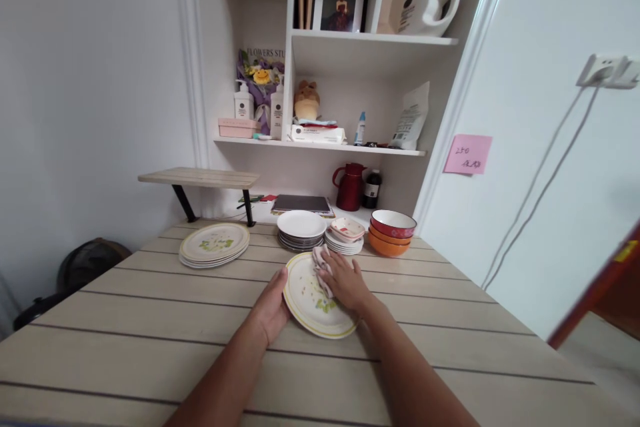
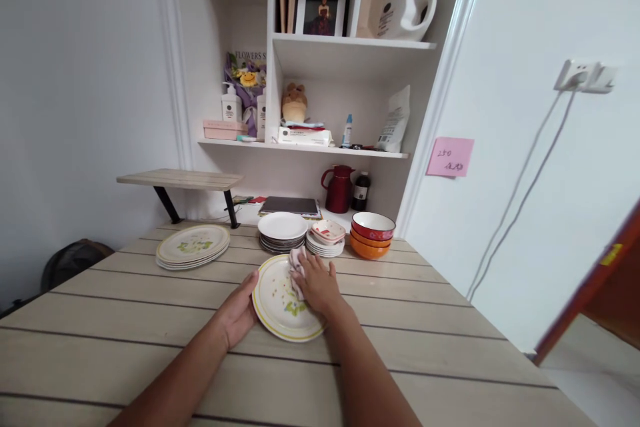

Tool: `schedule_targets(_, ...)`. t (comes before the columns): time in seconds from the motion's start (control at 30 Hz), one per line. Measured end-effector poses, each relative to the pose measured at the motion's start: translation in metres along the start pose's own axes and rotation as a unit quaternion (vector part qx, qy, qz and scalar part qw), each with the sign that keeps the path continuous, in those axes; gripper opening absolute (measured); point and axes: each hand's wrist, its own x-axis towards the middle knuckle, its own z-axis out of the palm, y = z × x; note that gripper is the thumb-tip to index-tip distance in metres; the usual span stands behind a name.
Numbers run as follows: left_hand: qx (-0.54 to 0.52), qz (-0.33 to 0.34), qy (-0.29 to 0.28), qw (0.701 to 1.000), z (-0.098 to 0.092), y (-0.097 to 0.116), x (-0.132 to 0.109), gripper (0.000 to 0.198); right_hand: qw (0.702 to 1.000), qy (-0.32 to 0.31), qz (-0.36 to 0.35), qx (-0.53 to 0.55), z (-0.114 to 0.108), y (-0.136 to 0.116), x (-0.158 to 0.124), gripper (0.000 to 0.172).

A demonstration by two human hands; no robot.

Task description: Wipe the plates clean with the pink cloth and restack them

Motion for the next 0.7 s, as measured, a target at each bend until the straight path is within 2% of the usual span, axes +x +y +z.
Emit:
schedule_targets(0.07,-0.001,0.004,0.021,1.000,0.000,0.000,0.001,0.043,1.000,-0.017,0.015,0.001,-0.001,0.010,-0.004,0.060)
schedule_targets(0.17,-0.019,0.008,0.055,0.998,0.000,0.002,0.003,0.040,0.999,-0.049,-0.002,-0.015,-0.004,0.014,-0.016,0.063)
schedule_targets(0.3,-0.045,0.009,0.077,0.996,-0.002,0.003,0.004,0.042,0.994,-0.067,-0.078,-0.040,-0.006,-0.002,-0.037,0.065)
schedule_targets(0.5,-0.034,-0.032,0.017,0.999,-0.001,0.004,0.000,0.045,0.969,-0.058,-0.240,0.023,-0.004,-0.045,-0.050,0.064)
schedule_targets(0.6,-0.001,-0.050,-0.028,0.998,0.001,0.004,-0.003,0.049,0.969,-0.046,-0.236,0.053,-0.006,-0.051,-0.039,0.061)
schedule_targets(0.7,0.017,-0.037,-0.049,0.998,0.004,0.002,-0.005,0.049,0.985,-0.008,-0.167,0.048,-0.008,-0.042,-0.023,0.058)
